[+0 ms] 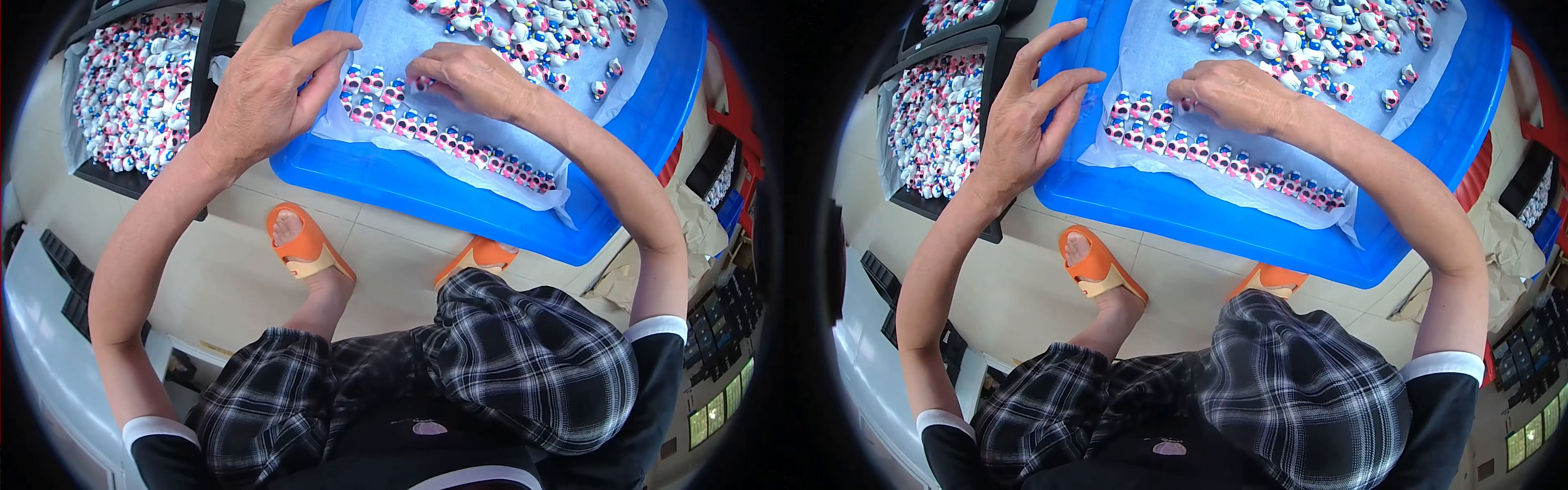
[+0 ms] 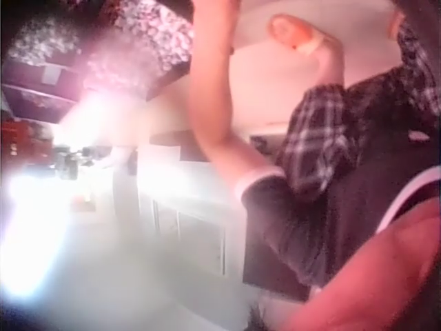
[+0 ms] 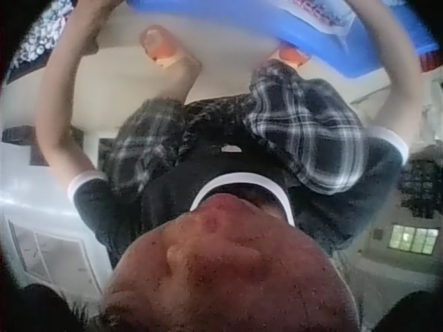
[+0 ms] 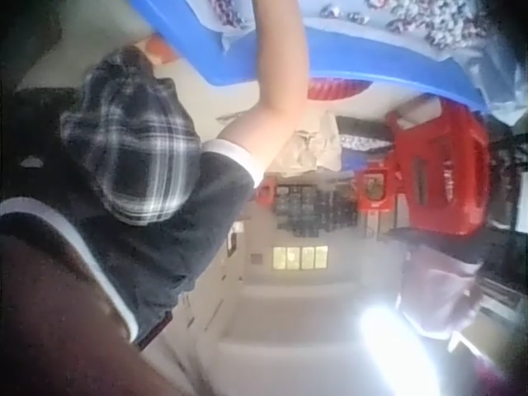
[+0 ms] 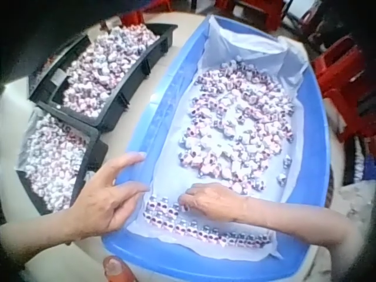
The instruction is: The person sorts small colorful plastic components into sorting bins by hand, arranging them within the bins.
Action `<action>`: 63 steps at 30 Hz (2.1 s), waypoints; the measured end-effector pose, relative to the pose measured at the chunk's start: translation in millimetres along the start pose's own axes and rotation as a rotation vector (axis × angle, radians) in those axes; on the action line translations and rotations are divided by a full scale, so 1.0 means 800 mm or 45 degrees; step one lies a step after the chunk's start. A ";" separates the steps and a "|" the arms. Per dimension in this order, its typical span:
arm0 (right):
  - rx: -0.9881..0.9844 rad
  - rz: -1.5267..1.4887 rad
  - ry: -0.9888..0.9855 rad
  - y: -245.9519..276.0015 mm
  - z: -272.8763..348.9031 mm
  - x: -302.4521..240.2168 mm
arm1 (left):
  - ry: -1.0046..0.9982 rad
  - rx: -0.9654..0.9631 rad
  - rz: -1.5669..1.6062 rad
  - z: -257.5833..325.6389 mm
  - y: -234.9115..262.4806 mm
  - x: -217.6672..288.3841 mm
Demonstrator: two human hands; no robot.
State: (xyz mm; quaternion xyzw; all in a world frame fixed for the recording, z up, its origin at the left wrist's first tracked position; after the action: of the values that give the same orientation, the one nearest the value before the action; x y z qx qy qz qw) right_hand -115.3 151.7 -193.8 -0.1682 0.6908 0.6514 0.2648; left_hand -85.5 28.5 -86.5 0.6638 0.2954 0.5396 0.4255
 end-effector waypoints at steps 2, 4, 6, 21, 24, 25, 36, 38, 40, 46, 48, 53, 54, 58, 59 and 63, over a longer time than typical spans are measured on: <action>-0.117 -0.092 -0.001 -0.009 -0.001 -0.007 | 0.003 0.013 -0.002 0.002 0.000 -0.002; -0.103 -0.157 0.000 -0.017 0.005 -0.007 | 0.002 0.008 0.016 0.000 -0.001 0.000; -0.090 -0.221 -0.001 -0.023 0.010 -0.004 | -0.001 0.002 0.036 -0.002 -0.001 0.000; 0.028 0.540 -0.411 0.033 0.073 0.032 | 0.024 -0.049 -0.043 -0.001 -0.005 -0.004; 0.077 0.377 -0.089 0.014 0.069 0.008 | -0.025 -0.017 -0.053 -0.001 -0.001 0.000; 0.073 0.285 -0.086 0.009 0.069 0.005 | -0.001 -0.041 -0.052 -0.002 -0.003 0.000; 0.190 -0.019 0.075 -0.008 0.048 -0.021 | -0.006 -0.032 -0.051 -0.002 -0.005 -0.003; 0.197 -0.041 0.069 0.004 0.049 -0.023 | -0.020 -0.025 -0.084 -0.001 -0.003 -0.002; 0.196 0.087 0.026 0.023 0.063 -0.015 | 0.006 -0.040 -0.061 0.000 -0.006 -0.004; 0.045 0.527 -0.288 0.045 0.099 0.032 | 0.005 -0.041 -0.060 0.001 -0.010 -0.007; 0.030 0.513 -0.362 0.040 0.100 0.040 | 0.001 -0.040 -0.060 0.000 -0.010 -0.007; -0.098 0.743 -0.235 0.029 0.095 0.036 | 0.014 -0.049 -0.067 0.002 -0.009 -0.010; -0.157 0.797 -0.177 0.026 0.093 0.029 | 0.019 -0.050 -0.068 0.002 -0.010 -0.010; 0.130 0.360 -0.261 0.030 0.086 0.015 | 0.021 -0.057 -0.064 0.002 -0.010 -0.010; 0.186 0.198 -0.265 0.029 0.081 0.011 | 0.015 -0.050 -0.058 0.003 -0.009 -0.009; 0.244 -0.068 -0.261 0.011 0.085 0.006 | -0.018 -0.034 -0.092 0.001 -0.009 -0.008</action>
State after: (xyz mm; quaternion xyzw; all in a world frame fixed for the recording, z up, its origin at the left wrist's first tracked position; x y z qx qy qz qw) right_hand -113.7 220.6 -190.3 -0.0931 0.7145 0.5889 0.3662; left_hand -85.5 26.1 -95.6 0.6507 0.3089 0.5231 0.4557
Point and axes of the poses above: each hand's wrist, its own z-axis away from the middle knuckle, its own y-axis out of the back of the hand, x = y × z, the point moved 8 cm from there along -z, towards the middle knuckle, and after that the axes turned 6 degrees about y, right-handed, at the moved point
